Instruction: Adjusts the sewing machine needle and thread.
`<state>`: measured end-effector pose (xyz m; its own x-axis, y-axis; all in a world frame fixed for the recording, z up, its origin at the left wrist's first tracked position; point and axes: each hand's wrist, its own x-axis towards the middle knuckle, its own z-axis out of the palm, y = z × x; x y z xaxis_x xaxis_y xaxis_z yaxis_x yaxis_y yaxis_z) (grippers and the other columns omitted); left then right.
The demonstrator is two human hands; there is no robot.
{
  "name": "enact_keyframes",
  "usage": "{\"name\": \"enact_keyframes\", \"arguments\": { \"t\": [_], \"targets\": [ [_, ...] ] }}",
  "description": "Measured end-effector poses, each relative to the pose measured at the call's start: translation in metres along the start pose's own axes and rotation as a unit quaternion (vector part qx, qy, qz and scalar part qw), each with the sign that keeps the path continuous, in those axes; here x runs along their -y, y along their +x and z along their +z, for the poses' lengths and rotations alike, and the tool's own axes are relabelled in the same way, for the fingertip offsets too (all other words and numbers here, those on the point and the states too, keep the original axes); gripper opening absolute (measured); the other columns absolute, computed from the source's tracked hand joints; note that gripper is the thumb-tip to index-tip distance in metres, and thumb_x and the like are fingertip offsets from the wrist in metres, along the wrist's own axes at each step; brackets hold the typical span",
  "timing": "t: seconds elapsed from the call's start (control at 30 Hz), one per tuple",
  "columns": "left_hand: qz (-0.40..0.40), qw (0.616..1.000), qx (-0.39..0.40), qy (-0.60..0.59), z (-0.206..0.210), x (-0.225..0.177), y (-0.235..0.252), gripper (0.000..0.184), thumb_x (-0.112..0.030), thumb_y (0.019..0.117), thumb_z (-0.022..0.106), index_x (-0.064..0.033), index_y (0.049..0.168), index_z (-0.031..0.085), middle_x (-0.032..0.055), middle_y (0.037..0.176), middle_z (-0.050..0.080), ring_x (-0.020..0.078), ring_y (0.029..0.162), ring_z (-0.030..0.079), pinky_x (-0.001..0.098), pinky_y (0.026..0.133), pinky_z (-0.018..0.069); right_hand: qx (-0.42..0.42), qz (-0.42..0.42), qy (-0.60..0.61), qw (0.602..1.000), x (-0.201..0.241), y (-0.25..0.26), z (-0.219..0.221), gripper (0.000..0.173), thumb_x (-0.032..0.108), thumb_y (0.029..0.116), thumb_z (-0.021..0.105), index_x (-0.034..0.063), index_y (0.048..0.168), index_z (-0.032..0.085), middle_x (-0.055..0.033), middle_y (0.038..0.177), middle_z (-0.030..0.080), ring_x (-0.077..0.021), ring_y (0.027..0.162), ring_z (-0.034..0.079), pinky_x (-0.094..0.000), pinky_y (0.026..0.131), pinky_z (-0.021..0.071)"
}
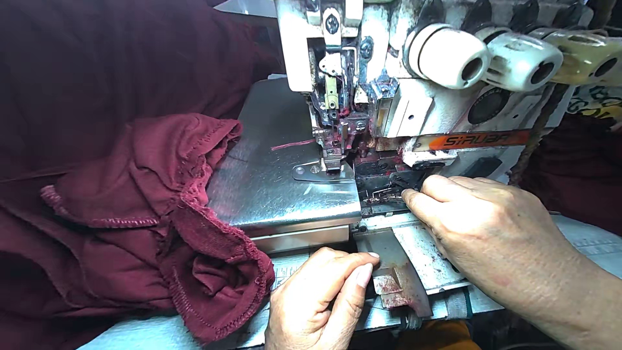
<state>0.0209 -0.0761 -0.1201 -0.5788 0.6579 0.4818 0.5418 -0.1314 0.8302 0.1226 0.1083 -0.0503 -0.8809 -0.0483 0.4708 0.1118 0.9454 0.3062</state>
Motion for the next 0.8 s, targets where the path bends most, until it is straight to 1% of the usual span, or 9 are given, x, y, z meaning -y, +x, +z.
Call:
{"name": "enact_keyframes", "arguments": {
  "t": [0.1, 0.23, 0.33, 0.43, 0.47, 0.6, 0.7, 0.77, 0.8],
  "targets": [
    [-0.001, 1.0, -0.002, 0.001, 0.0005, 0.0002, 0.0002, 0.023, -0.012, 0.1012, 0.057, -0.0025, 0.1, 0.078, 0.0002, 0.087, 0.069, -0.0049, 0.083, 0.061, 0.0092, 0.076, 0.0497, 0.004, 0.0, -0.003, 1.0, 0.0004, 0.0013, 0.0011, 0.022, 0.002, 0.0859, 0.056, 0.0048, 0.091, 0.077, -0.0068, 0.069, 0.056, -0.0214, 0.057, 0.057, -0.031, 0.047, 0.0409],
    [-0.002, 1.0, 0.0, 0.001, 0.0003, 0.0003, 0.0001, 0.023, -0.012, 0.1014, 0.057, -0.0026, 0.1, 0.078, 0.0001, 0.087, 0.07, -0.0049, 0.084, 0.061, 0.0091, 0.076, 0.0496, -0.001, 0.003, -0.002, 1.0, 0.0014, 0.0021, 0.0026, 0.022, 0.004, 0.0875, 0.056, 0.0054, 0.092, 0.077, -0.0064, 0.068, 0.055, -0.0209, 0.056, 0.056, -0.0307, 0.047, 0.0401],
    [-0.001, 1.0, 0.0, 0.002, 0.0003, 0.0, 0.0002, 0.023, -0.012, 0.1013, 0.057, -0.0021, 0.1, 0.078, 0.0004, 0.087, 0.07, -0.005, 0.084, 0.061, 0.0088, 0.077, 0.0494, 0.001, 0.006, -0.004, 1.0, 0.0019, 0.0014, 0.0023, 0.02, 0.004, 0.0877, 0.057, 0.0037, 0.091, 0.077, -0.0077, 0.069, 0.056, -0.0216, 0.057, 0.057, -0.0309, 0.047, 0.0415],
    [-0.001, 1.0, 0.0, 0.001, 0.0002, -0.0004, 0.0003, 0.023, -0.012, 0.1012, 0.057, -0.0019, 0.1, 0.078, 0.0003, 0.087, 0.069, -0.005, 0.084, 0.061, 0.0088, 0.077, 0.0494, 0.0, 0.011, -0.007, 1.0, 0.003, -0.0002, 0.0013, 0.021, 0.006, 0.0895, 0.057, 0.0035, 0.093, 0.077, -0.0073, 0.07, 0.055, -0.0214, 0.057, 0.056, -0.0303, 0.047, 0.0412],
    [-0.001, 1.0, -0.001, 0.002, 0.0003, -0.0004, 0.0003, 0.023, -0.012, 0.1011, 0.057, -0.0022, 0.1, 0.078, 0.0, 0.087, 0.069, -0.005, 0.084, 0.061, 0.0087, 0.077, 0.0494, 0.0, 0.012, -0.007, 1.0, 0.0036, -0.0008, 0.0007, 0.023, 0.007, 0.09, 0.056, 0.0038, 0.095, 0.078, -0.0073, 0.07, 0.056, -0.0213, 0.057, 0.057, -0.0301, 0.048, 0.0415],
    [0.0, 1.0, -0.003, 0.002, 0.0006, -0.0001, 0.0001, 0.023, -0.012, 0.1013, 0.057, -0.0027, 0.099, 0.078, -0.0006, 0.087, 0.069, -0.0052, 0.083, 0.061, 0.0087, 0.077, 0.0493, 0.001, 0.016, -0.008, 1.0, 0.0051, -0.002, -0.0003, 0.025, 0.005, 0.0888, 0.056, 0.0043, 0.098, 0.079, -0.0074, 0.071, 0.057, -0.0212, 0.058, 0.057, -0.03, 0.048, 0.0418],
    [0.001, 1.0, -0.005, 0.0, 0.001, -0.0002, 0.0001, 0.023, -0.012, 0.1008, 0.058, -0.0021, 0.099, 0.078, -0.0002, 0.087, 0.069, -0.0051, 0.083, 0.061, 0.0085, 0.076, 0.0495, 0.003, 0.014, -0.004, 1.0, 0.0058, -0.0028, -0.0013, 0.024, 0.005, 0.0883, 0.056, 0.0043, 0.097, 0.079, -0.007, 0.071, 0.058, -0.021, 0.059, 0.058, -0.0305, 0.049, 0.0419],
    [0.001, 1.0, -0.006, -0.001, 0.0013, 0.0002, 0.0001, 0.022, -0.012, 0.1007, 0.058, -0.002, 0.099, 0.078, 0.0002, 0.087, 0.069, -0.0049, 0.082, 0.061, 0.0086, 0.076, 0.0498, -0.003, 0.017, -0.002, 1.0, 0.0067, -0.0037, -0.0026, 0.025, 0.006, 0.0887, 0.056, 0.0052, 0.096, 0.079, -0.0075, 0.073, 0.061, -0.0215, 0.06, 0.06, -0.031, 0.049, 0.0428],
    [0.003, 1.0, -0.007, 0.0, 0.0013, 0.0005, 0.0002, 0.022, -0.012, 0.1007, 0.058, -0.0021, 0.099, 0.078, 0.0002, 0.087, 0.069, -0.0049, 0.082, 0.061, 0.0088, 0.076, 0.0499, -0.003, 0.017, -0.002, 1.0, 0.007, -0.004, -0.0038, 0.024, 0.006, 0.0891, 0.055, 0.0053, 0.095, 0.079, -0.0074, 0.072, 0.06, -0.0215, 0.06, 0.059, -0.031, 0.049, 0.0421]
  ]
}}
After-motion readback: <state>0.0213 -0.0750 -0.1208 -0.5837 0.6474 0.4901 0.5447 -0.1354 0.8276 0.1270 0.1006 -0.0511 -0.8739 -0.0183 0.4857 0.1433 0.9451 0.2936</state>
